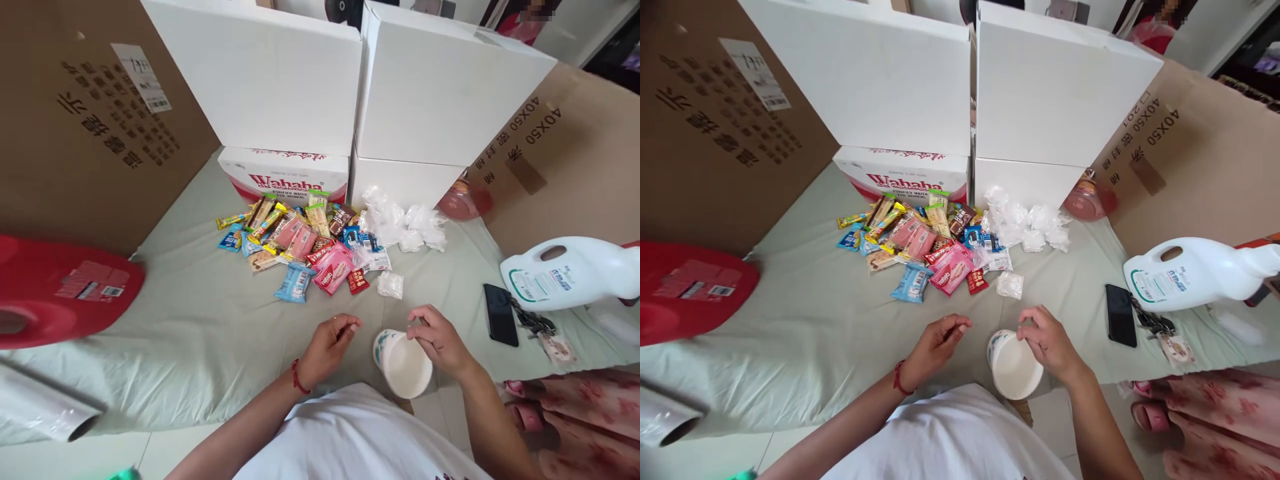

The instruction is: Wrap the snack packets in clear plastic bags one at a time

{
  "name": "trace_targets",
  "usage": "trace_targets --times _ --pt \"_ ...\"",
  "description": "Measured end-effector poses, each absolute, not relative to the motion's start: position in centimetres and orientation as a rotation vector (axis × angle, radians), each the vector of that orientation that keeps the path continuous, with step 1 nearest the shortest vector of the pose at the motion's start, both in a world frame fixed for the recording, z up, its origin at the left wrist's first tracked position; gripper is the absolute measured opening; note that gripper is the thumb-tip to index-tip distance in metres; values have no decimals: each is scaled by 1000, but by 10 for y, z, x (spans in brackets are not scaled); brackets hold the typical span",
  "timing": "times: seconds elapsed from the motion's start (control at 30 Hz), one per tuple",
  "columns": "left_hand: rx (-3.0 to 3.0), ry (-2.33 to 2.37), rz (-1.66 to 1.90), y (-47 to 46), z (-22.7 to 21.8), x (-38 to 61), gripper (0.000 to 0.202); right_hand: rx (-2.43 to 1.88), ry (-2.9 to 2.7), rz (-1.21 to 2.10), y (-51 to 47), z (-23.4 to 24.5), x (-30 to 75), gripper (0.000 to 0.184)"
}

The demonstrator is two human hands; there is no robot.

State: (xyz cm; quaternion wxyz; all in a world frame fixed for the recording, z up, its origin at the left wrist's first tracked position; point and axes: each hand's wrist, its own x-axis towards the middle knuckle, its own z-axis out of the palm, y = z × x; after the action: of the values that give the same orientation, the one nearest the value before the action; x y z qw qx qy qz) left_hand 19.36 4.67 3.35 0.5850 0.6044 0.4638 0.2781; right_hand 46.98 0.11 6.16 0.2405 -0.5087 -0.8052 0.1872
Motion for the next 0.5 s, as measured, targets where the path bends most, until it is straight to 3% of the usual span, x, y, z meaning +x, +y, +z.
trace_targets --times 0.13,0.27,0.33,0.43,0.5 --pt "1385 1230 715 50 27 187 39 -1484 -2230 599 20 56 484 30" --pt "1310 1383 701 43 16 163 35 -1658 -1917 419 14 51 503 28" --pt "1265 1457 683 35 10 149 35 -1718 -1783 408 0 55 521 46" --pt "1225 1519 635 24 2 135 37 -1771 -1837 710 -30 67 542 86" --pt "1246 1522 610 23 -1 131 38 -1887 -1887 922 -47 73 542 87"
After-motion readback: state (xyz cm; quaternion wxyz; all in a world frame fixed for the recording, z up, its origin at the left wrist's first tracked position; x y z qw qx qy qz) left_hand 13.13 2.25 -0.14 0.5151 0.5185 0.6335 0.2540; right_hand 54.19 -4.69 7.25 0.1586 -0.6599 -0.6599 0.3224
